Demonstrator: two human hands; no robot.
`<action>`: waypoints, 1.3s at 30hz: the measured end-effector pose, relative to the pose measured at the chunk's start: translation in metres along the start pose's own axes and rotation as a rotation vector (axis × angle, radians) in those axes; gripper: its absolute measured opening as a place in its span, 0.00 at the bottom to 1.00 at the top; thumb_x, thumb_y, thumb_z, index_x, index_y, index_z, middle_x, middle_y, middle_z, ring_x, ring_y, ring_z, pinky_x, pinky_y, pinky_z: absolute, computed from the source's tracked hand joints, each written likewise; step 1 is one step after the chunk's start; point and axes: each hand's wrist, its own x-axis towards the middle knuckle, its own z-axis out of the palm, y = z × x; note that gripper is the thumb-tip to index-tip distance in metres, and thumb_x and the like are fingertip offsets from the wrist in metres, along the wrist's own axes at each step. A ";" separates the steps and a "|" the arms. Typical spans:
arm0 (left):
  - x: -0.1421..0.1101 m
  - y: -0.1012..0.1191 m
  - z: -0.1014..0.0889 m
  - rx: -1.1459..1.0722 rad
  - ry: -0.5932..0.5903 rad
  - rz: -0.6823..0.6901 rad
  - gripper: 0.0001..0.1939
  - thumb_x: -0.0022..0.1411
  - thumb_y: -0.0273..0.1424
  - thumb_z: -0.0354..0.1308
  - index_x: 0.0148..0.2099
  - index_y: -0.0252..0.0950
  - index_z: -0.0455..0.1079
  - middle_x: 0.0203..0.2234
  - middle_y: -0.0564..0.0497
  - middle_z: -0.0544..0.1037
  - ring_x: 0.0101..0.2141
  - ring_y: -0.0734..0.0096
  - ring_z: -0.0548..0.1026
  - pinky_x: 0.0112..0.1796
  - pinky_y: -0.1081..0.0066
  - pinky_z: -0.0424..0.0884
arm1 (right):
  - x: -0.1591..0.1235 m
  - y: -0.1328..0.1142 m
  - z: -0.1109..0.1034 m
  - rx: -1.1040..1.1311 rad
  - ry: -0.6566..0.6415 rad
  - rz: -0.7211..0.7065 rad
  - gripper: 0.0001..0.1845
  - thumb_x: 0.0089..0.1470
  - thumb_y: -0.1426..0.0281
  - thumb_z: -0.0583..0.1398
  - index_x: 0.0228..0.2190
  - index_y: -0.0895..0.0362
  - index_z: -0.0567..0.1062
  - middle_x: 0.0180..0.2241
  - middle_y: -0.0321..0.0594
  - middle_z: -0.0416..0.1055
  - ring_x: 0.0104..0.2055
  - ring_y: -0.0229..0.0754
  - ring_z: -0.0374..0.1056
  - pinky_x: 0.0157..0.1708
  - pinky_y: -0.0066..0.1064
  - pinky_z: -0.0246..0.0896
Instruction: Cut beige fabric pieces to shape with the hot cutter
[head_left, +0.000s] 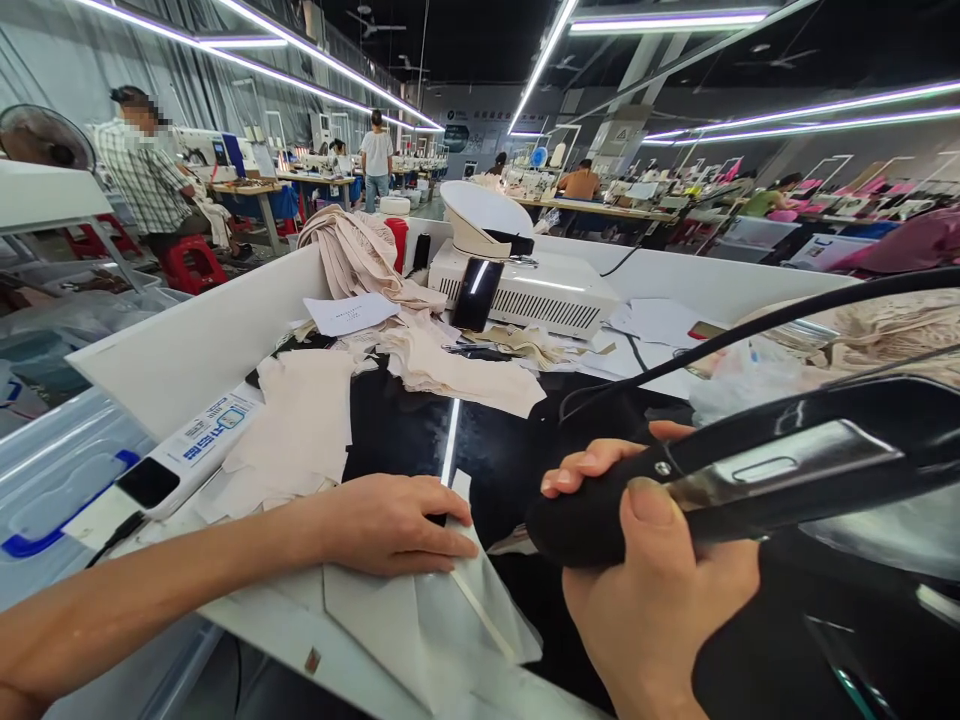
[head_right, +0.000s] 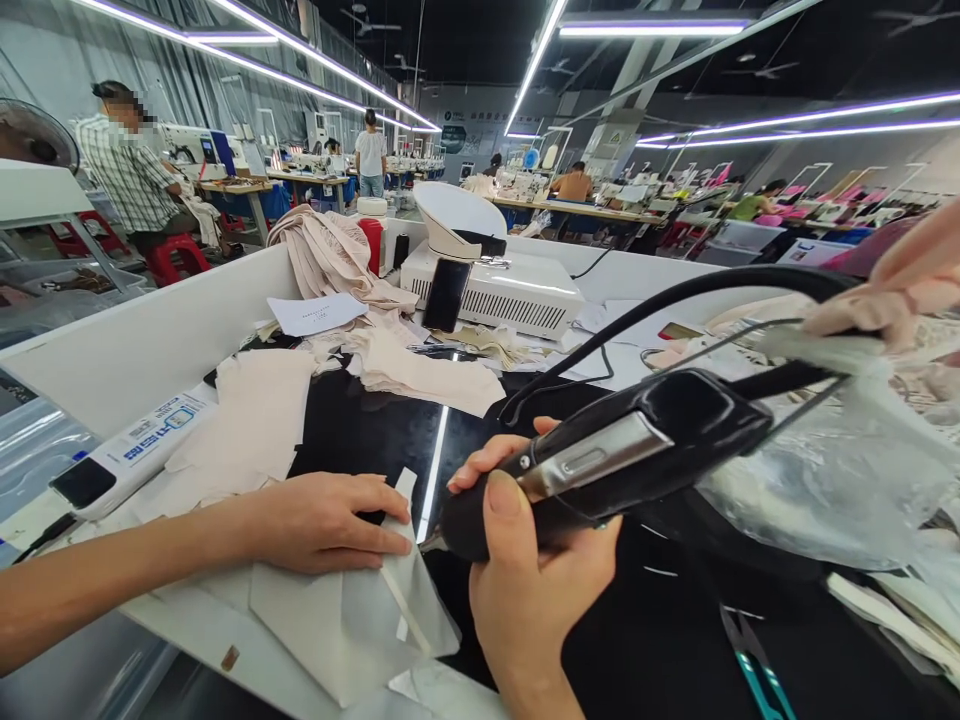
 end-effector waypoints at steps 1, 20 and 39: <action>0.000 0.000 0.000 0.000 0.000 -0.001 0.19 0.84 0.38 0.49 0.61 0.37 0.78 0.57 0.40 0.80 0.54 0.59 0.81 0.60 0.63 0.76 | 0.001 0.001 0.001 0.001 0.002 0.001 0.20 0.48 0.69 0.72 0.43 0.51 0.75 0.25 0.27 0.75 0.23 0.40 0.72 0.24 0.32 0.71; 0.002 0.002 -0.001 -0.002 -0.018 -0.044 0.16 0.81 0.36 0.55 0.62 0.40 0.79 0.58 0.37 0.77 0.57 0.54 0.78 0.59 0.62 0.76 | 0.005 0.014 0.011 -0.001 0.000 0.035 0.21 0.47 0.67 0.73 0.43 0.51 0.75 0.26 0.28 0.76 0.23 0.39 0.71 0.24 0.31 0.70; -0.001 0.000 0.002 -0.030 0.033 -0.054 0.16 0.81 0.36 0.55 0.61 0.39 0.80 0.57 0.37 0.78 0.55 0.53 0.79 0.58 0.60 0.77 | 0.009 0.028 0.004 -0.055 -0.092 -0.015 0.22 0.57 0.61 0.72 0.48 0.51 0.72 0.30 0.27 0.76 0.26 0.38 0.72 0.32 0.35 0.71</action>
